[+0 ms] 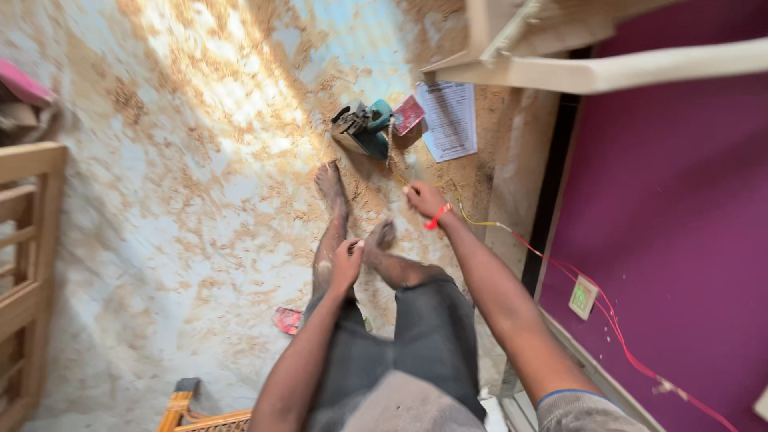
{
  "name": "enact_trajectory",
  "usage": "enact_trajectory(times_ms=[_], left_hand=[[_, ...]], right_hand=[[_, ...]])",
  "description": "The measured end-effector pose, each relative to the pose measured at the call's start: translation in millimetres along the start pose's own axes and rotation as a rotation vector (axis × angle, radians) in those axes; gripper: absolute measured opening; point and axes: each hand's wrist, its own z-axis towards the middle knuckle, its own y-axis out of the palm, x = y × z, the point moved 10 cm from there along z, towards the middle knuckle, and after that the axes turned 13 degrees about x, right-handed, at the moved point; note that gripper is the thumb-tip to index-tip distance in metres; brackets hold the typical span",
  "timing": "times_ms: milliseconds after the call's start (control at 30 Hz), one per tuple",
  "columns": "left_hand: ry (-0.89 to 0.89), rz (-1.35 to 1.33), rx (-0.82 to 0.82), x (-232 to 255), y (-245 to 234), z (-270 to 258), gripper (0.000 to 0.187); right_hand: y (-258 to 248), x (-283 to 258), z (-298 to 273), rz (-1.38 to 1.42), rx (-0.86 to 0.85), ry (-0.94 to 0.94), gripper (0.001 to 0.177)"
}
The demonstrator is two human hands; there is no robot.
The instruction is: The person uses a circular saw to cut a small wooden piece and then uses the same tool to cut through the frame of a wooden structure while sitting on a sawdust-covered floor.
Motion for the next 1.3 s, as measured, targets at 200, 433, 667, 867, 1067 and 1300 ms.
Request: enact_trajectory(times_ms=[200,433,667,867,1067,1300], left_hand=[[-0.055,0.175,0.112,-66.8,82.7,156.1,0.05],[-0.673,-0.665,0.25,-172.3,215.0,279.9,0.057],[-1.006,-1.602,0.03,-143.6,325.2,328.5,0.112],[-1.132,-1.629,0.232,-164.7,339.0,349.3,0.113],[-1.144,-1.744,0.445,-169.3,352.7,361.9,0.099],[-1.162,-1.768,0.496,-168.7,364.9,367.8,0.092]], right_hand=[[73.2,9.0,221.5,-0.295,-0.073,-0.17,0.026],[133.0,54.4,341.5,-0.838,-0.334,-0.248,0.046],[169.6,21.2,348.2,-1.034,-0.61,-0.364,0.041],[173.6,2.1,343.3,-1.234,-0.679,-0.454,0.029],[176.8,7.1,343.9,-1.317,-0.488,-0.745,0.033],[161.2,24.3,353.1,-1.224,-0.466,-0.784,0.026]])
